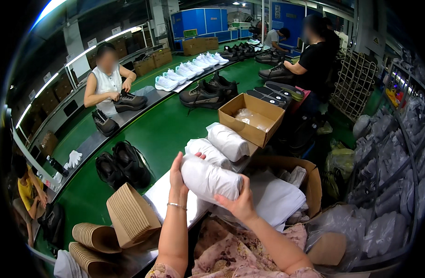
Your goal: The person takes a piece of white paper from a box, wraps it around a cardboard shoe tree, and stuffs it into the interior of a black shoe before placing the shoe onto a green conveyor belt.
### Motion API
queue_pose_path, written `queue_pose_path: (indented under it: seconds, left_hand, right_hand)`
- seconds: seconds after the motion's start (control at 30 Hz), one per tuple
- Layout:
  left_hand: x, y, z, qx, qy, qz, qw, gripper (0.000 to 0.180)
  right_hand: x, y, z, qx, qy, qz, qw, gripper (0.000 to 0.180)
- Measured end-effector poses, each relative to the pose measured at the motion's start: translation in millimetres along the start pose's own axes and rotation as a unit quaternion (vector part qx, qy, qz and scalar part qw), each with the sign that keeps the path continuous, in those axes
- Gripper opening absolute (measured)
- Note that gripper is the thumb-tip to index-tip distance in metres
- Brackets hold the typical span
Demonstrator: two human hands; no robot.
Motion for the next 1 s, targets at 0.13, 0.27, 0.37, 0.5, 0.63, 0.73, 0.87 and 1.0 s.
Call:
queue_pose_path:
  seconds: [0.13,0.27,0.37,0.5,0.63,0.73,0.87,1.0]
  left_hand:
    - [-12,-1,-19,-0.028,0.012,-0.094,0.995,0.068]
    - [-53,-34,-25,-0.23,0.094,-0.404,0.88,0.072]
    - [-67,-39,-43,-0.237,0.203,-0.452,0.836,0.06]
    - [-53,-34,-84,-0.157,0.218,-0.495,0.826,0.06]
    - [-30,-59,-118,-0.131,0.123,-0.593,0.785,0.066]
    - [-11,-85,-127,-0.111,0.077,-0.535,0.834,0.059]
    - [-13,-98,-123,-0.163,0.087,-0.531,0.827,0.054]
    - [-14,-103,-121,-0.195,0.124,-0.583,0.779,0.053]
  right_hand:
    - [-3,-4,-31,-0.022,-0.011,-0.02,1.0,0.068]
    - [-6,-17,-58,-0.063,-0.046,0.036,0.996,0.068]
    - [-16,-12,-69,-0.077,-0.062,0.113,0.989,0.07]
    - [-37,4,-80,-0.064,-0.043,0.166,0.983,0.074]
    - [-62,19,-85,-0.054,-0.031,0.191,0.98,0.078]
    - [-72,28,-83,-0.062,-0.042,0.208,0.975,0.078]
    - [-81,37,-77,-0.06,-0.035,0.248,0.966,0.081]
    - [-91,42,-67,-0.082,-0.043,0.226,0.97,0.082]
Point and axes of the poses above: each hand's wrist, its own z-axis away from the middle knuckle, its own y-axis out of the palm, x = y × z, the point moved 8 cm from there along -z, towards the middle knuckle, and after that the axes turned 1 degree about y, right-handed, at the moved point
